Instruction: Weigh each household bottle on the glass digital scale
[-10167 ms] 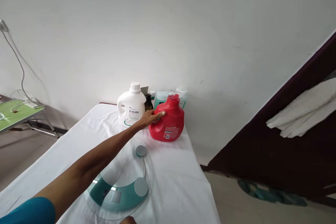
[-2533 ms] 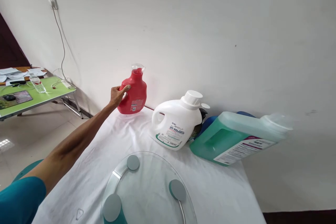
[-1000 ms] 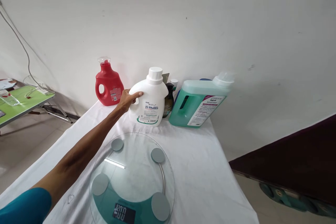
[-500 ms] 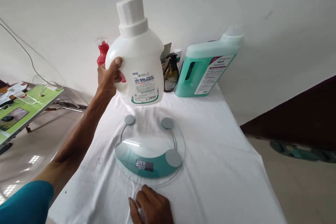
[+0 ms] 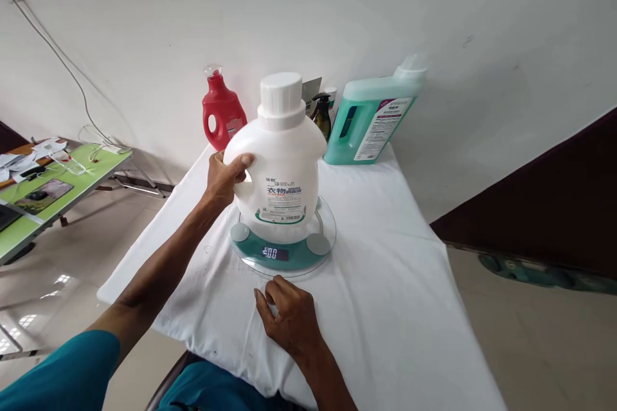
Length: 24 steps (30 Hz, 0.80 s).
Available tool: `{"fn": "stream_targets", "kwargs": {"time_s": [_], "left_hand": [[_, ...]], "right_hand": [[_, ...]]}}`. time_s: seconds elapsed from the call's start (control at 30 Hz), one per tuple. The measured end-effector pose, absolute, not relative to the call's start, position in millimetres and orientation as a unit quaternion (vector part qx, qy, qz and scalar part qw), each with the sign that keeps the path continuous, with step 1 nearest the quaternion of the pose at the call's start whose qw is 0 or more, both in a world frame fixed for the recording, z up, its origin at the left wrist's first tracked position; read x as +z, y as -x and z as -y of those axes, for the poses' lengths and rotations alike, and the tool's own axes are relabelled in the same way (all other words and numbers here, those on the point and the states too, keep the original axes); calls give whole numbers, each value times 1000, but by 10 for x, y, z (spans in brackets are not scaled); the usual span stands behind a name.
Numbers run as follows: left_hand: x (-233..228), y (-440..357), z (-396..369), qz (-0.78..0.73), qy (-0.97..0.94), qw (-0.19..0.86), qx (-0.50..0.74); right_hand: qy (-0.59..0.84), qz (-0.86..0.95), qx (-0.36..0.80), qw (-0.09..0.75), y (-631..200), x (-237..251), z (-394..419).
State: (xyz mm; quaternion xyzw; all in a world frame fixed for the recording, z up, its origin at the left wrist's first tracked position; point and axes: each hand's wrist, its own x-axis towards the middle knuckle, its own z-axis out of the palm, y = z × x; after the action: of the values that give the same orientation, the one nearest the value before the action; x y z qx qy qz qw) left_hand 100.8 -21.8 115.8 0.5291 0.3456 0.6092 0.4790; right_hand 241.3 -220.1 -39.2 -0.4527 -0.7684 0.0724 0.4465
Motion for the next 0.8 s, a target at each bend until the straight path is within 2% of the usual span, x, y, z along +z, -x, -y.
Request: {"fn": "stream_targets", "kwargs": {"time_s": [0.3, 0.8], "left_hand": [[1016, -1033, 259, -352, -532, 497, 588], [990, -900, 217, -338, -590, 467, 565]], "right_hand": [[457, 769, 76, 442, -2414, -391, 2215], [463, 771, 67, 432, -2413, -413, 2217]]}}
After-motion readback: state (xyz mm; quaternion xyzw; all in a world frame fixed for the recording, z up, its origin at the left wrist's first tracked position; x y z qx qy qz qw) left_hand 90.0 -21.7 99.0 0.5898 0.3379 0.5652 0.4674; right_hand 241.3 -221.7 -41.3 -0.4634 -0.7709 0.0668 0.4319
